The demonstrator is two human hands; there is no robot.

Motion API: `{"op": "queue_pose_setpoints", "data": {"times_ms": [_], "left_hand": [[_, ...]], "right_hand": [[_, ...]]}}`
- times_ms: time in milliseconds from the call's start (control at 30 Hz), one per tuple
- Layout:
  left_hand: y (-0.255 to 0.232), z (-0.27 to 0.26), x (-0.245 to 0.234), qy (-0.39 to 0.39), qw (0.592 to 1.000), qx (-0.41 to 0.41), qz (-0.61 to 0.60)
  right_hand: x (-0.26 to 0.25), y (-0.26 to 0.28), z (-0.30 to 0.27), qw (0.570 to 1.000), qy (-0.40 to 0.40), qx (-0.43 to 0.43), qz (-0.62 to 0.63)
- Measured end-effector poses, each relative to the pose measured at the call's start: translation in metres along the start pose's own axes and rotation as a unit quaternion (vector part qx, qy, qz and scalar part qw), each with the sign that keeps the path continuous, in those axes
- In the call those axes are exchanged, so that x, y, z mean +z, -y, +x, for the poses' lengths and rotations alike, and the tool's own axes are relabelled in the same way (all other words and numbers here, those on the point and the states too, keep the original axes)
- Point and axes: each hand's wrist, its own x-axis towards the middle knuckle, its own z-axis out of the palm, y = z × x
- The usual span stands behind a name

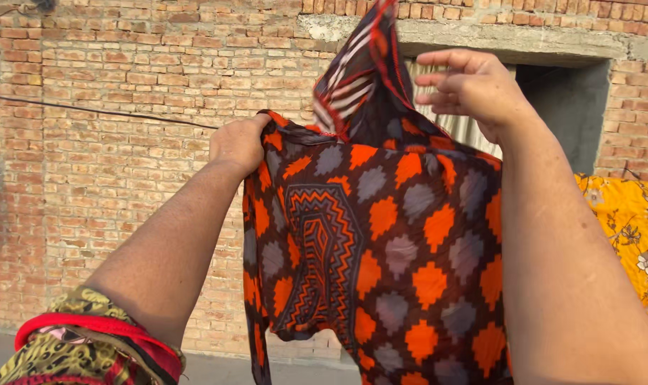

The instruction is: The person hangs laundry by taking garments out of a bucket one by one, unfolding them by hand, and draping them over a clothesline.

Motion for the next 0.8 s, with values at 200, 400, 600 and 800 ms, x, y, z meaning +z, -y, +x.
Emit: {"op": "queue_pose_setpoints", "data": {"times_ms": [200,400,600,800], "left_hand": [[0.009,0.016,0.025,0.055,0.997,-0.009,-0.053],[0.015,0.02,0.044,0.107,0.99,-0.085,-0.036],[0.037,0.011,0.066,0.043,0.975,-0.149,-0.159],[0.067,0.015,0.077,0.042,0.977,-0.138,-0.154]], "right_hand": [[-0.002,-0.043,-0.075,0.922,-0.058,0.045,-0.379],[0.024,-0.062,-0.127,0.876,-0.165,-0.103,-0.442],[0.056,-0.045,-0.182,0.828,-0.274,0.068,-0.485],[0.054,-0.066,-0.193,0.916,-0.138,0.158,-0.342]]}}
